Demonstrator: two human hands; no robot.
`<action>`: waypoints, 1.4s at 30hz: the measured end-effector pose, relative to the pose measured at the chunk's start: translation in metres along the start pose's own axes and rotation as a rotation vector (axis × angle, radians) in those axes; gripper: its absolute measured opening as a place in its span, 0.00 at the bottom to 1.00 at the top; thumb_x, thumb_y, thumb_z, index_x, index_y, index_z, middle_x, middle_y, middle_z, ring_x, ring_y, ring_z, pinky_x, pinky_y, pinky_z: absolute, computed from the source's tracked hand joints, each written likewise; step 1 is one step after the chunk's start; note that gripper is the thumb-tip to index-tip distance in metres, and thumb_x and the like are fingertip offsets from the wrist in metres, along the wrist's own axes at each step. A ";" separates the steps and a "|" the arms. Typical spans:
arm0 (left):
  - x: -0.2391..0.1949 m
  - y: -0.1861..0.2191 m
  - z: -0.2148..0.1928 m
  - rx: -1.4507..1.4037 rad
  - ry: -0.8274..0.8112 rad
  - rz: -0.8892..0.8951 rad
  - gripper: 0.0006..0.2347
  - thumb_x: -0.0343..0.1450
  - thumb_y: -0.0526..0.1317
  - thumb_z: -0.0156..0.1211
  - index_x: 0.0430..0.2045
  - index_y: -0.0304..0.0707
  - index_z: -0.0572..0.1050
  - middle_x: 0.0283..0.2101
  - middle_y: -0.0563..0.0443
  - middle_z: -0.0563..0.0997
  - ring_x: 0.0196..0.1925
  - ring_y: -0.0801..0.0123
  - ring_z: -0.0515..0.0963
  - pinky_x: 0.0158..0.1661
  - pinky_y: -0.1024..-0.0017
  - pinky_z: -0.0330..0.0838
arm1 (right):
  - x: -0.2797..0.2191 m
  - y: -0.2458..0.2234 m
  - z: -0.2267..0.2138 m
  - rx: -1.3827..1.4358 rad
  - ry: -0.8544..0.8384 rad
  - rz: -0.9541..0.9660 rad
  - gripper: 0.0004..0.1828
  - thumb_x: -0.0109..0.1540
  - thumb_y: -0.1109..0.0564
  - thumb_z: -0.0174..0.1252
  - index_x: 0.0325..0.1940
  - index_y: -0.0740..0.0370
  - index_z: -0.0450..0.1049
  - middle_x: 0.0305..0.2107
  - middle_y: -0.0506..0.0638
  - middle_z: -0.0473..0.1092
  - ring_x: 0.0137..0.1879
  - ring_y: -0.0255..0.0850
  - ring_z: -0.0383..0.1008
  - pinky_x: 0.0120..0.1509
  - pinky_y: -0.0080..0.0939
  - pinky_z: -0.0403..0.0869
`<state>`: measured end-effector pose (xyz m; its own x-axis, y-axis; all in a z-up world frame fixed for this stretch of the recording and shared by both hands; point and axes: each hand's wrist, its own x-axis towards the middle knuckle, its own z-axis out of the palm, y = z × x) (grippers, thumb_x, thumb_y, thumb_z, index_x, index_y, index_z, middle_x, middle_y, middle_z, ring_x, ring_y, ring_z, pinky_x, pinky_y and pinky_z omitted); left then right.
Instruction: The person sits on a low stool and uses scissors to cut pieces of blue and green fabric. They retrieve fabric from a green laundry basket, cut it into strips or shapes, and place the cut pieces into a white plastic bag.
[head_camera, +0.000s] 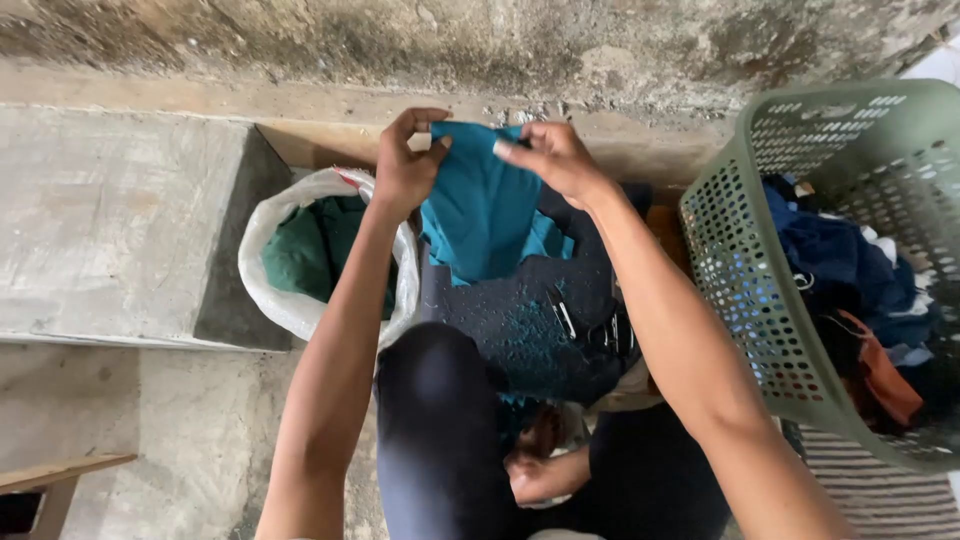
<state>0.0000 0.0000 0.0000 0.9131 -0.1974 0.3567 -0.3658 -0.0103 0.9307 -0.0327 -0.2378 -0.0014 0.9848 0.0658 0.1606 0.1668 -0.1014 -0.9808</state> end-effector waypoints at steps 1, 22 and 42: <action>0.003 -0.014 -0.004 0.004 0.002 0.002 0.11 0.74 0.25 0.60 0.49 0.30 0.76 0.38 0.48 0.71 0.30 0.76 0.73 0.32 0.69 0.76 | -0.002 -0.005 0.002 0.003 -0.002 -0.003 0.16 0.60 0.52 0.74 0.34 0.57 0.71 0.28 0.38 0.71 0.37 0.25 0.69 0.45 0.26 0.63; 0.041 -0.062 0.006 0.285 0.153 0.132 0.07 0.73 0.30 0.61 0.37 0.46 0.81 0.41 0.50 0.83 0.25 0.54 0.86 0.25 0.65 0.81 | -0.018 0.093 -0.017 0.485 -0.287 0.401 0.18 0.60 0.68 0.66 0.54 0.71 0.79 0.50 0.63 0.77 0.57 0.62 0.78 0.60 0.63 0.78; -0.045 -0.206 -0.006 0.570 -0.095 -0.764 0.44 0.55 0.70 0.72 0.52 0.29 0.69 0.57 0.26 0.78 0.63 0.36 0.75 0.66 0.47 0.67 | -0.006 0.193 -0.038 -0.974 -0.056 0.725 0.43 0.56 0.25 0.63 0.62 0.58 0.73 0.60 0.56 0.71 0.69 0.55 0.69 0.67 0.64 0.71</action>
<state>0.0350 0.0166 -0.2077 0.9322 -0.0183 -0.3615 0.2670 -0.6397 0.7208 -0.0045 -0.2953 -0.1873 0.8654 -0.2747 -0.4191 -0.4312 -0.8343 -0.3434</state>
